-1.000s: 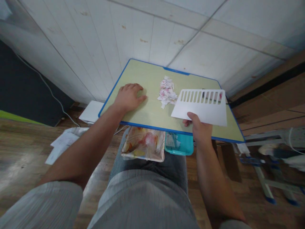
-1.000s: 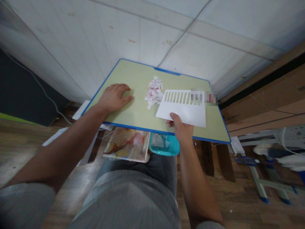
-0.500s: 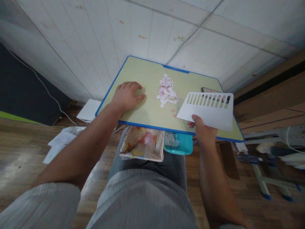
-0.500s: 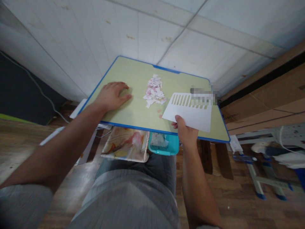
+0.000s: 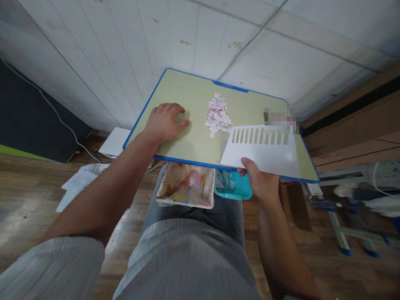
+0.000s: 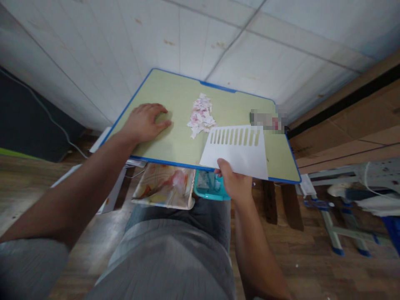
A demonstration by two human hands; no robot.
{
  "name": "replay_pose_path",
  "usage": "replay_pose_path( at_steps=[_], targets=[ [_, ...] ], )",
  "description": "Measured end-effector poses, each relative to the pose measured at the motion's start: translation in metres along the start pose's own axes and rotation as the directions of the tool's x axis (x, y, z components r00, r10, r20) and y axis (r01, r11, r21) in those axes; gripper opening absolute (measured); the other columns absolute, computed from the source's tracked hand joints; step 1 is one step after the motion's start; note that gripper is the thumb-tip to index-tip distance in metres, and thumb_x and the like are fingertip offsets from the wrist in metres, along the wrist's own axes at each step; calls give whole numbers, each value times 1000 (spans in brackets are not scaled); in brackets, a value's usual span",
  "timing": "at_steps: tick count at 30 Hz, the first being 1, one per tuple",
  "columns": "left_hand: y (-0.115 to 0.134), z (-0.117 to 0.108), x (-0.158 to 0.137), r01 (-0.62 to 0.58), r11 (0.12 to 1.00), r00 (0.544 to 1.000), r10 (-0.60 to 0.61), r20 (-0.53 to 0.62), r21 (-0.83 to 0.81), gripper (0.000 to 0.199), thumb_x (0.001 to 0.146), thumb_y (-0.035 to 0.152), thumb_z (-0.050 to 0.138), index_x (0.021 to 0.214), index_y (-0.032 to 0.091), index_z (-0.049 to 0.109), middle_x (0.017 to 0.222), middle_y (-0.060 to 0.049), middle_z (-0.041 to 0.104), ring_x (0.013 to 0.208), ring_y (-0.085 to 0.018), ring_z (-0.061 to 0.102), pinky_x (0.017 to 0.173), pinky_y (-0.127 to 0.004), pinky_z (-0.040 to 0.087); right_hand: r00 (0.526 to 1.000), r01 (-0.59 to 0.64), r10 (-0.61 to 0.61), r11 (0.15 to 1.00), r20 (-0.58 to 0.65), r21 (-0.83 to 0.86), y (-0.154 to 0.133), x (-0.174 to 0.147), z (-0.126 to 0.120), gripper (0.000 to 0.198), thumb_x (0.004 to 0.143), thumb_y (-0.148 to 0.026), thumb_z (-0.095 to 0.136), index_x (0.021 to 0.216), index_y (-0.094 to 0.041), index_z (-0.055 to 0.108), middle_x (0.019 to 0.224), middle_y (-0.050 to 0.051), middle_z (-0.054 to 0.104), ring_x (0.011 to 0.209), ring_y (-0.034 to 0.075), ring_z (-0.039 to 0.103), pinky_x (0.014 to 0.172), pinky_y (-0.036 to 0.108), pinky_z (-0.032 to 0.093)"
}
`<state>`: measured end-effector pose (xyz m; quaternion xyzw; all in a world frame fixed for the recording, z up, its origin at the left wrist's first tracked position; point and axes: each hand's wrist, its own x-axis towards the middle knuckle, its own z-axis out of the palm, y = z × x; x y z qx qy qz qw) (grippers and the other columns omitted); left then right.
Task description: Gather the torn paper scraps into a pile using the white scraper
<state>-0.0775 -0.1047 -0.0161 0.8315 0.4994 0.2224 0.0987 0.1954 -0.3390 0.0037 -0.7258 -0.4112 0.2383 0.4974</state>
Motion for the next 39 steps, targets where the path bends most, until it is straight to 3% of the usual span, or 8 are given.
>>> replay_pose_path(
  at_steps=[6, 12, 17, 24, 27, 32, 34, 39],
  targets=[
    [0, -2, 0, 0, 1000, 1000, 0, 9, -1, 49, 106, 51, 64, 145, 25, 76, 165, -11, 71, 160, -43, 59, 140, -60, 39, 990, 1, -10, 998, 144, 59, -8, 8, 16, 37, 83, -52, 81, 56, -28, 71, 60, 4, 73, 58, 24, 70, 72, 42, 68],
    [1, -6, -1, -12, 1000, 1000, 13, 21, -14, 50, 106, 51, 65, 146, 23, 76, 166, -13, 71, 161, -44, 58, 140, -63, 40, 994, -15, 1, 992, 106, 127, -5, 12, 17, 33, 84, -48, 82, 59, -27, 72, 60, 3, 73, 55, 23, 68, 65, 39, 64],
    [0, -3, -1, -5, 1000, 1000, 5, 13, -18, 49, 105, 51, 65, 145, 27, 77, 165, -10, 72, 160, -43, 58, 139, -61, 40, 989, -2, -13, 995, 146, 103, -6, 10, 15, 35, 86, -47, 83, 59, -27, 71, 61, 4, 73, 57, 23, 69, 70, 41, 68],
    [-1, -2, -1, -13, 1000, 1000, 14, 14, -16, 49, 105, 52, 66, 145, 26, 77, 164, -11, 72, 159, -43, 59, 138, -61, 40, 988, 5, -29, 987, 151, 161, -6, 11, 14, 33, 85, -46, 83, 60, -27, 72, 59, 3, 73, 54, 22, 66, 62, 38, 64],
    [0, -2, -1, -12, 1000, 1000, 12, 2, -5, 48, 105, 51, 64, 144, 26, 77, 163, -11, 73, 158, -42, 60, 139, -59, 40, 996, 20, -36, 978, 76, 206, -5, 13, 13, 30, 85, -44, 85, 65, -26, 71, 60, 1, 72, 53, 20, 65, 57, 36, 61],
    [-2, -1, 0, -26, 1000, 1000, 26, 6, -6, 51, 105, 53, 63, 145, 24, 77, 164, -12, 73, 159, -42, 59, 139, -59, 41, 969, 103, -47, 969, -242, 224, -2, 27, 4, 21, 81, -40, 84, 81, -24, 70, 63, -1, 73, 50, 19, 65, 52, 33, 56],
    [-3, -2, 0, -28, 1000, 1000, 28, 12, -10, 52, 105, 54, 64, 145, 24, 77, 164, -12, 73, 160, -43, 59, 139, -61, 41, 966, 87, -37, 979, -256, 185, 3, 32, -2, 20, 81, -40, 82, 78, -24, 69, 63, -1, 73, 50, 19, 65, 54, 34, 56],
    [-3, -4, 0, -33, 999, 999, 33, 26, -6, 56, 105, 56, 62, 147, 23, 76, 165, -14, 72, 161, -45, 59, 138, -62, 42, 988, 69, -61, 996, -143, 49, 17, 36, -9, 30, 90, -44, 79, 70, -24, 71, 65, 2, 77, 59, 20, 69, 76, 38, 63]
  ],
)
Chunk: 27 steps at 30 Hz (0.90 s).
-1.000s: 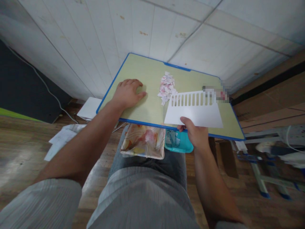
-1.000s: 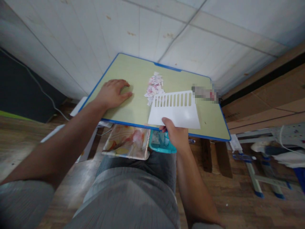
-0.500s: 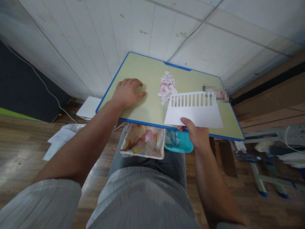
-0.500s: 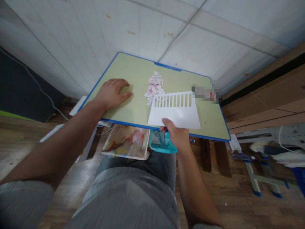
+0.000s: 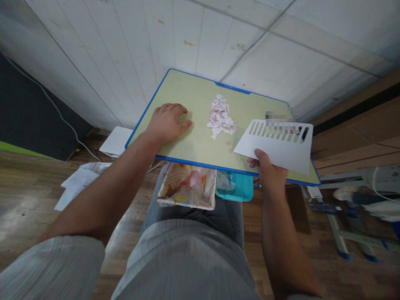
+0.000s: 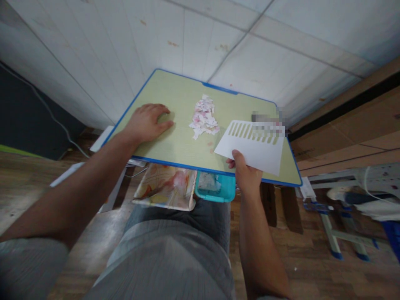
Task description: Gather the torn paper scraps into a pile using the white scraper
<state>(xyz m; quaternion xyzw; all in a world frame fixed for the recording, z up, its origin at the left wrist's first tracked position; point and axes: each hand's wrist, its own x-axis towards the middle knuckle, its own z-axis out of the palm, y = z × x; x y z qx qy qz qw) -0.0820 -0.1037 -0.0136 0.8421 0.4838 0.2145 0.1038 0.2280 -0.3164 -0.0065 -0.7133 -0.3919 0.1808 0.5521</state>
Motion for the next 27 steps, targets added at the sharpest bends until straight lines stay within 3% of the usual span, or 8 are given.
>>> replay_pose_path(
  at_steps=[5, 11, 16, 22, 27],
  targets=[
    [1, 2, 0, 14, 1000, 1000, -14, -14, -11, 51, 104, 54, 64, 145, 28, 77, 163, -10, 73, 160, -43, 59, 140, -61, 39, 998, 35, -33, 999, 45, -37, 0, -2, 3, 34, 92, -51, 79, 70, -25, 71, 63, 1, 74, 63, 22, 73, 79, 40, 63],
    [3, 2, -1, 17, 1000, 999, -17, -36, -23, 50, 103, 52, 66, 144, 28, 79, 162, -10, 74, 159, -44, 59, 139, -64, 41, 997, -31, 35, 997, 69, -64, -18, -15, 7, 35, 84, -51, 78, 61, -27, 69, 61, 4, 74, 59, 23, 70, 67, 40, 64],
    [3, -1, -1, 15, 1000, 1000, -15, -5, -8, 52, 105, 53, 65, 147, 24, 77, 164, -13, 72, 161, -45, 58, 139, -62, 41, 988, -83, 93, 993, 126, -82, -21, -27, 15, 36, 83, -52, 79, 56, -30, 67, 59, 3, 73, 63, 26, 72, 80, 44, 69],
    [4, 1, -1, 29, 1000, 999, -29, -23, 4, 47, 105, 52, 65, 143, 28, 77, 162, -9, 74, 159, -41, 59, 138, -59, 41, 973, -69, 79, 996, 218, -52, -24, -37, 26, 36, 87, -50, 79, 58, -31, 69, 63, 4, 75, 66, 26, 73, 86, 45, 72],
    [4, 2, -1, 24, 1000, 999, -24, -37, -15, 48, 105, 52, 66, 144, 28, 79, 161, -9, 74, 157, -43, 60, 138, -62, 41, 968, -79, 80, 997, 239, -13, -26, -38, 28, 37, 85, -53, 84, 60, -31, 69, 62, 5, 74, 61, 26, 71, 76, 43, 72]
  ],
)
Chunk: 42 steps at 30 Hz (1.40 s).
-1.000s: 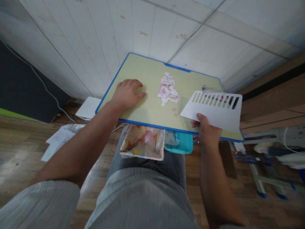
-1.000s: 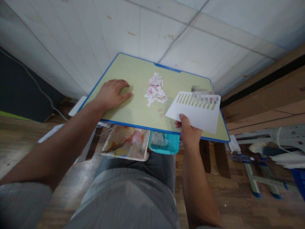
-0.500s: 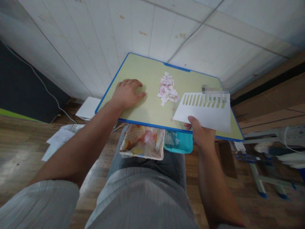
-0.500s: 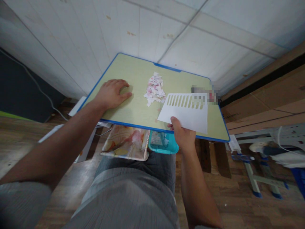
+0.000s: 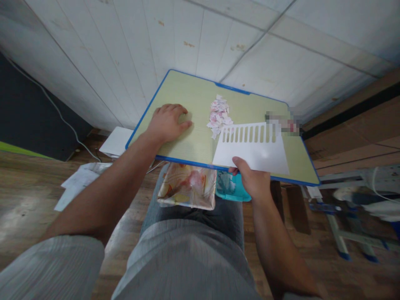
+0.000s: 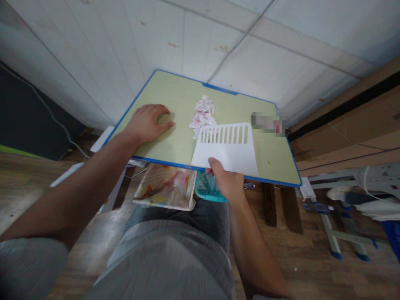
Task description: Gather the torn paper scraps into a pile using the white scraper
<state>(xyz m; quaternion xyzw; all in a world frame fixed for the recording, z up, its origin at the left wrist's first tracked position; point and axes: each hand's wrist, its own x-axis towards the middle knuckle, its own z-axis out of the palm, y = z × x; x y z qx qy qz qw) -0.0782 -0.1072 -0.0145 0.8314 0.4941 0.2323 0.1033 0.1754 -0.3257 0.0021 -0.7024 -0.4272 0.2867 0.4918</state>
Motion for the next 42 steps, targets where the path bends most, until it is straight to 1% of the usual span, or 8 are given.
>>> replay_pose_path(
  at_steps=[6, 14, 17, 22, 25, 28, 35, 42],
  targets=[
    [1, -2, 0, 10, 1000, 1000, -10, 12, -21, 47, 105, 50, 68, 145, 27, 78, 163, -12, 72, 160, -46, 58, 139, -64, 40, 1000, -2, 2, 1000, 30, 16, -2, -1, -3, 36, 85, -51, 83, 60, -27, 73, 63, 4, 75, 60, 24, 72, 77, 42, 70],
    [2, -4, 0, -2, 1000, 1000, 1, 25, 11, 49, 105, 51, 64, 144, 24, 77, 164, -12, 73, 158, -44, 59, 138, -64, 42, 998, 32, -32, 999, 45, 9, -4, -3, -1, 40, 89, -52, 82, 58, -28, 74, 63, 5, 75, 60, 24, 71, 76, 42, 69],
    [2, -4, -1, -5, 1000, 1000, 5, 16, 5, 50, 105, 51, 65, 144, 23, 78, 162, -14, 74, 158, -45, 60, 138, -65, 42, 998, 36, -38, 998, 41, 51, 1, -3, -2, 37, 90, -48, 84, 62, -26, 74, 64, 4, 76, 59, 23, 72, 72, 39, 68],
    [-1, 0, 0, -27, 1000, 1000, 27, -5, 16, 53, 104, 48, 65, 145, 19, 80, 163, -16, 73, 157, -45, 62, 138, -64, 43, 993, 52, -36, 988, -116, 143, 13, 15, -10, 25, 87, -43, 88, 77, -24, 74, 66, 0, 78, 53, 19, 69, 61, 34, 60],
    [-3, 3, 1, -26, 1000, 999, 27, -21, 14, 50, 104, 47, 67, 144, 20, 80, 162, -15, 74, 157, -44, 63, 138, -62, 44, 968, 119, -88, 986, -235, 119, 21, 35, -17, 26, 89, -44, 84, 77, -23, 73, 66, 1, 78, 53, 18, 68, 62, 33, 58],
    [-4, 4, 0, -24, 1000, 999, 24, -30, 10, 47, 104, 46, 68, 144, 23, 80, 162, -14, 74, 157, -43, 63, 137, -61, 44, 954, 133, -105, 988, -281, 82, 27, 51, -24, 27, 90, -45, 82, 78, -23, 73, 67, 2, 79, 54, 17, 68, 65, 34, 58],
    [-4, 3, -1, -23, 1000, 999, 24, -22, 4, 47, 105, 48, 68, 144, 24, 79, 162, -12, 74, 157, -43, 62, 137, -62, 43, 967, 122, -118, 993, -226, 3, 30, 58, -23, 35, 92, -53, 82, 74, -24, 72, 66, 3, 79, 62, 21, 74, 76, 38, 63],
    [-3, 2, -1, -27, 1000, 999, 27, -26, 10, 48, 104, 46, 68, 143, 23, 81, 161, -13, 75, 156, -44, 63, 136, -64, 44, 980, 142, -151, 987, -126, -76, 20, 53, -20, 42, 91, -56, 78, 62, -27, 68, 63, 4, 76, 64, 23, 73, 78, 40, 64]
  ],
)
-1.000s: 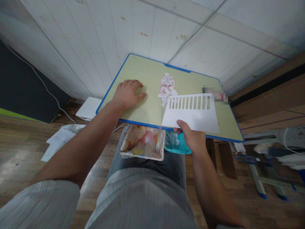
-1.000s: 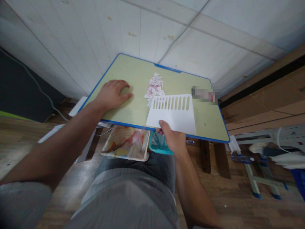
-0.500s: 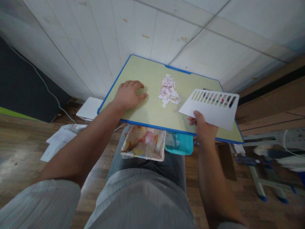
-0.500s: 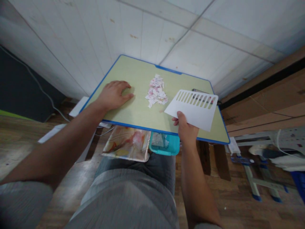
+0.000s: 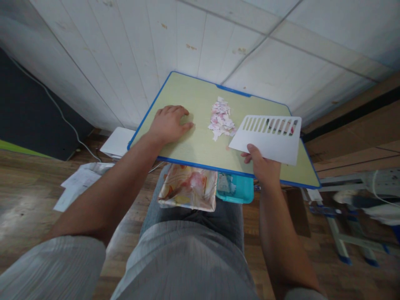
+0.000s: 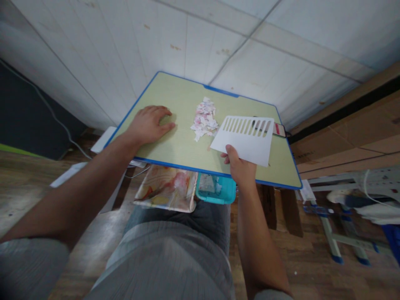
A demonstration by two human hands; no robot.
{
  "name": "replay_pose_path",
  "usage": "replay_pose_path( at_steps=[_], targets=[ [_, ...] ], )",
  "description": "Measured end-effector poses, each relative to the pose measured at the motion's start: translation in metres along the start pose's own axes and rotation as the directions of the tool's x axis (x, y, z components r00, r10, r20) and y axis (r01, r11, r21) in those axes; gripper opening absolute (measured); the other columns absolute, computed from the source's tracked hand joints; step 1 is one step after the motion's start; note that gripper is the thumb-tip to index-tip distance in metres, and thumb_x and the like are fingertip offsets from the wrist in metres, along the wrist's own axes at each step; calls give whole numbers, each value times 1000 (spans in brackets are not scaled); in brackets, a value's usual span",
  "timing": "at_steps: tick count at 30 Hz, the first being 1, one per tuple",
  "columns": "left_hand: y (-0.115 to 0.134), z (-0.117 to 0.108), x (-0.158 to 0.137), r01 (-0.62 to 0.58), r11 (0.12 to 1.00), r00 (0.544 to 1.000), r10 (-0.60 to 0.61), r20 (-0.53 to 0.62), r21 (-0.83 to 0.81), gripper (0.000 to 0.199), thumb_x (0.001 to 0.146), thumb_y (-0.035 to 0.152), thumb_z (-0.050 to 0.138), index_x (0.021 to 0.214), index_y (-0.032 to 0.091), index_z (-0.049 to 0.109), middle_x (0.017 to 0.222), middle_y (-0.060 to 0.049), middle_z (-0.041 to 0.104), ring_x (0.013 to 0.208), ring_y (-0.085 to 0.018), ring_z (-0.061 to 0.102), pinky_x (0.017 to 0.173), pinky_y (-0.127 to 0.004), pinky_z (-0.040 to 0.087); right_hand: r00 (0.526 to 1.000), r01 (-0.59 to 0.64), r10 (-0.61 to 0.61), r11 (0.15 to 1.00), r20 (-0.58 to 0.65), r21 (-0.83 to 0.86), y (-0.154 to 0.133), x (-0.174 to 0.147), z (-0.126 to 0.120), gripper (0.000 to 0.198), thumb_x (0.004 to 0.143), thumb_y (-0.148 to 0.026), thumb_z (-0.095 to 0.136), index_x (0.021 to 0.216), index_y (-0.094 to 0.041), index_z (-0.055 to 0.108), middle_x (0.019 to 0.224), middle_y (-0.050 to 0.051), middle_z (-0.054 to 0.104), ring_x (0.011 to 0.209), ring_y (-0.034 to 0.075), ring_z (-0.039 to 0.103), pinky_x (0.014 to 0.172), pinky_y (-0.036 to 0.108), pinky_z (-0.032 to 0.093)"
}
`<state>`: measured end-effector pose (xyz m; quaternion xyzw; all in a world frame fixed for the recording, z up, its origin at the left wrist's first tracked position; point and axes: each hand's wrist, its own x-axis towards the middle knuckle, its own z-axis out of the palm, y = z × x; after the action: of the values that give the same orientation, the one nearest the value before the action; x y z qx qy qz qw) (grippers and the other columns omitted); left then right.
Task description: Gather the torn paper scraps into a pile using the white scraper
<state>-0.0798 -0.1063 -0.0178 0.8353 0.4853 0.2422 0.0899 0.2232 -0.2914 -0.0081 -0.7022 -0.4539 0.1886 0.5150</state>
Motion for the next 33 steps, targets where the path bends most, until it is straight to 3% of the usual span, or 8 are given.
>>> replay_pose_path(
  at_steps=[8, 12, 22, 33],
  targets=[
    [1, -1, 1, 3, 1000, 1000, -3, 14, 8, 49, 106, 47, 67, 145, 22, 80, 161, -14, 74, 156, -44, 63, 137, -63, 44, 988, -85, 80, 996, 134, 35, -26, -29, 8, 36, 85, -54, 79, 61, -28, 72, 63, 6, 76, 60, 23, 71, 67, 39, 65],
    [1, -1, 1, 6, 1000, 1000, -6, 14, 7, 47, 107, 47, 68, 145, 23, 79, 161, -13, 74, 157, -42, 62, 137, -61, 43, 980, -107, 99, 993, 170, 41, -29, -40, 12, 36, 85, -51, 81, 58, -30, 73, 61, 6, 75, 61, 24, 70, 71, 41, 69],
    [4, -3, 1, 7, 1000, 1000, -7, 17, -4, 46, 106, 47, 67, 143, 24, 80, 160, -12, 75, 156, -42, 62, 137, -62, 43, 984, -160, 151, 983, 99, 90, -31, -44, 11, 33, 82, -53, 82, 63, -28, 72, 62, 4, 75, 59, 26, 71, 68, 43, 68],
    [5, -3, 0, 14, 1000, 1000, -14, 2, -27, 45, 104, 48, 68, 141, 27, 81, 160, -11, 76, 156, -44, 62, 137, -65, 44, 982, -103, 90, 992, 167, 69, -33, -46, 8, 35, 85, -48, 79, 57, -30, 68, 59, 5, 72, 59, 25, 70, 70, 41, 69]
  ],
)
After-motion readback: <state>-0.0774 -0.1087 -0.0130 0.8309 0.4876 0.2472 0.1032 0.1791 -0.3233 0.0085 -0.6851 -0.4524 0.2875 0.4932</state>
